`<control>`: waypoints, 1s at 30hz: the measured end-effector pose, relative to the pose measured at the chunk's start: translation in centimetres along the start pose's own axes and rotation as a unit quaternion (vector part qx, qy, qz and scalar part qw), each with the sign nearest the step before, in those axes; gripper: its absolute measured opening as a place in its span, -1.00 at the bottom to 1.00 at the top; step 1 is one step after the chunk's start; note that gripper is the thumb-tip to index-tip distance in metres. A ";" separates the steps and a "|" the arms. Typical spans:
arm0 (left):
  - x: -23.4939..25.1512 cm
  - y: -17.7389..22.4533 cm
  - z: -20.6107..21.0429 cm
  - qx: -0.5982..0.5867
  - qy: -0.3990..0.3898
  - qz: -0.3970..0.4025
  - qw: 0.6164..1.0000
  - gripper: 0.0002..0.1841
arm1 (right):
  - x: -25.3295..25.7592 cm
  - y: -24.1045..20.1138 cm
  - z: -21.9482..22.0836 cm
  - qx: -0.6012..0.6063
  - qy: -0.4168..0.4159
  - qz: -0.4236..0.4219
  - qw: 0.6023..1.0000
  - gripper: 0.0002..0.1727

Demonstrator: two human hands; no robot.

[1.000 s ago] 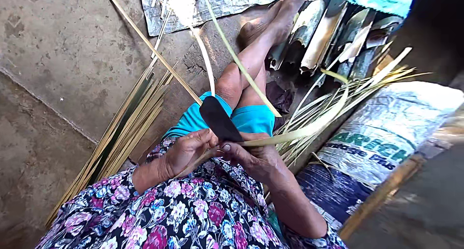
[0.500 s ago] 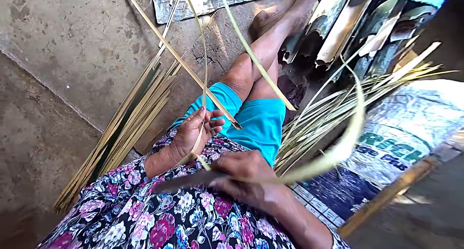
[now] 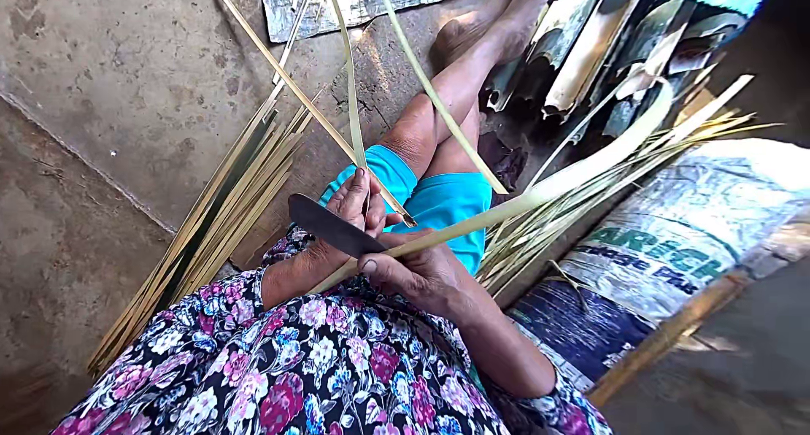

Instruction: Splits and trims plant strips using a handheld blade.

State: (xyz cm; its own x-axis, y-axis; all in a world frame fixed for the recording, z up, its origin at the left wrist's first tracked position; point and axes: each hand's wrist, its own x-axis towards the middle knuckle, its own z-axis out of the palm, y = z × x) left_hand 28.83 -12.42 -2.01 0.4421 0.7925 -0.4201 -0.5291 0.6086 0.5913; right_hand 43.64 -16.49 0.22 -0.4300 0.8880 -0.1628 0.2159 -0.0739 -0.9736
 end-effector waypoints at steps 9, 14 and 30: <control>2.7 0.5 -0.6 -0.079 0.171 0.013 0.982 -0.61 | -3.0 -1.3 2.2 -0.233 0.029 -0.157 0.959 -0.51; 2.4 1.0 -0.6 -0.092 0.056 0.009 0.994 -0.54 | -3.2 -1.4 1.7 -0.241 0.050 -0.161 0.956 -0.51; -1.3 0.8 -1.7 -0.123 -0.072 -0.114 0.983 -0.38 | -3.2 -1.4 0.0 -0.146 0.077 -0.113 0.980 -0.51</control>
State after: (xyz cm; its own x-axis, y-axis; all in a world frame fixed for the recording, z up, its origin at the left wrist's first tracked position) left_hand 26.60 -12.92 -2.09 0.6586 0.6306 -0.4106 -0.5550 0.7755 0.3010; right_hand 44.70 -19.29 2.07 -0.3634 0.9262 0.1002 0.3810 0.2459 -0.8913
